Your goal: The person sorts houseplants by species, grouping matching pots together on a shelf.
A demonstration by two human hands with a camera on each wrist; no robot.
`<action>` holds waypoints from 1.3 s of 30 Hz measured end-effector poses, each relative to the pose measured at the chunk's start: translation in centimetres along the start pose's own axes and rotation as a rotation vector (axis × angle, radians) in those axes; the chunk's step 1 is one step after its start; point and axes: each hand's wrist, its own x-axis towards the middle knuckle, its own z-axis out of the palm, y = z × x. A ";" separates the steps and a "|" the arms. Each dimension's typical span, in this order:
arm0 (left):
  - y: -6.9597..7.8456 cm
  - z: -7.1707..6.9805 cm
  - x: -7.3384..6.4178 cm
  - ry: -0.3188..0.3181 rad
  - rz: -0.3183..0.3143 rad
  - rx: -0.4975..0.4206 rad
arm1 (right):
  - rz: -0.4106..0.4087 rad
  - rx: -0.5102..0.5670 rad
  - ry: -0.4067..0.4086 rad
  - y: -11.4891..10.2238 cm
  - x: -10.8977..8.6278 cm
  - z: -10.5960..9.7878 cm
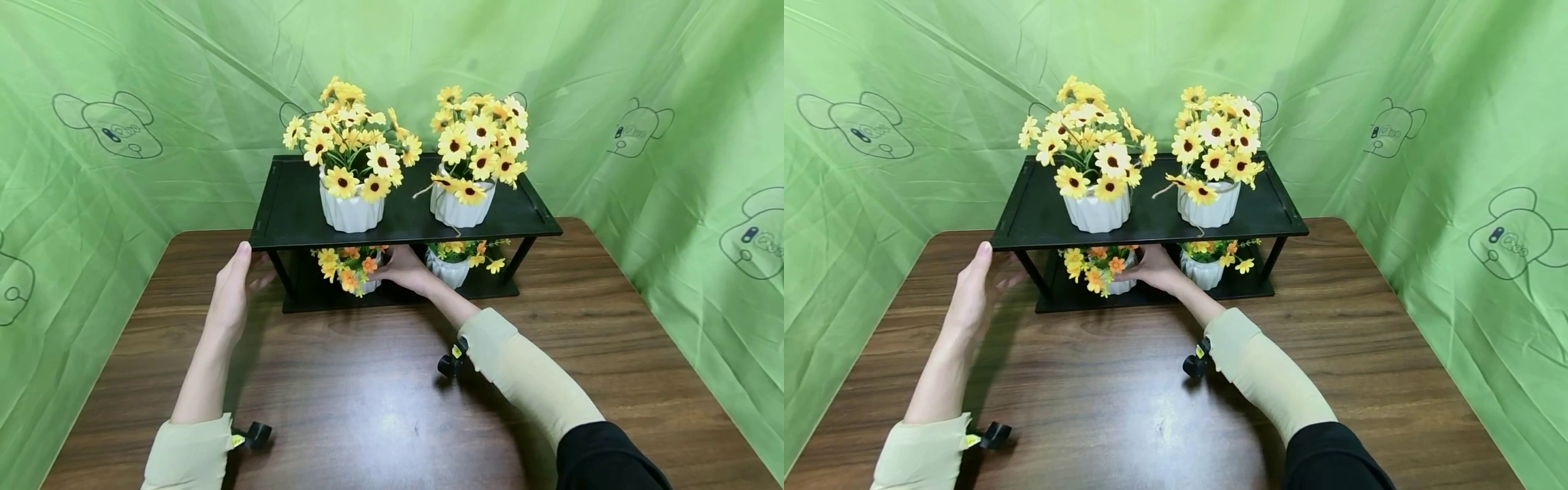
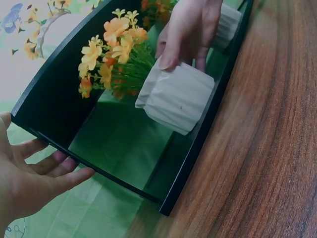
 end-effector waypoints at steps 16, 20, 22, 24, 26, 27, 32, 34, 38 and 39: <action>0.1 0.1 0.0 0.000 0.000 0.009 | -0.101 -0.012 0.065 -0.1 -0.7 0.9; 0.1 0.1 -0.1 -0.003 0.000 0.012 | -0.091 -0.075 0.103 -0.1 -0.7 1.2; 0.1 0.1 0.0 -0.004 0.000 0.013 | -0.090 -0.103 0.120 -0.1 -0.7 1.3; 0.2 0.1 0.0 -0.005 0.000 0.013 | -0.088 -0.109 0.130 -0.1 -0.7 1.4; 0.2 0.1 -0.1 -0.006 0.001 0.013 | -0.081 -0.100 0.133 -0.1 -0.8 1.5; 0.2 0.1 -0.1 -0.008 0.001 0.013 | -0.078 -0.095 0.133 -0.1 -0.8 1.5; 0.1 0.0 -0.1 -0.005 0.005 0.009 | -0.075 -0.079 0.124 0.0 -0.9 1.7; 0.1 0.0 -0.1 -0.002 0.007 0.008 | -0.074 -0.082 0.126 0.1 -0.9 1.7; 0.0 0.0 -0.1 0.001 0.009 0.006 | -0.071 -0.080 0.126 0.1 -0.8 1.9; 0.0 0.0 -0.1 0.001 0.008 0.005 | -0.070 -0.078 0.126 0.1 -0.9 1.9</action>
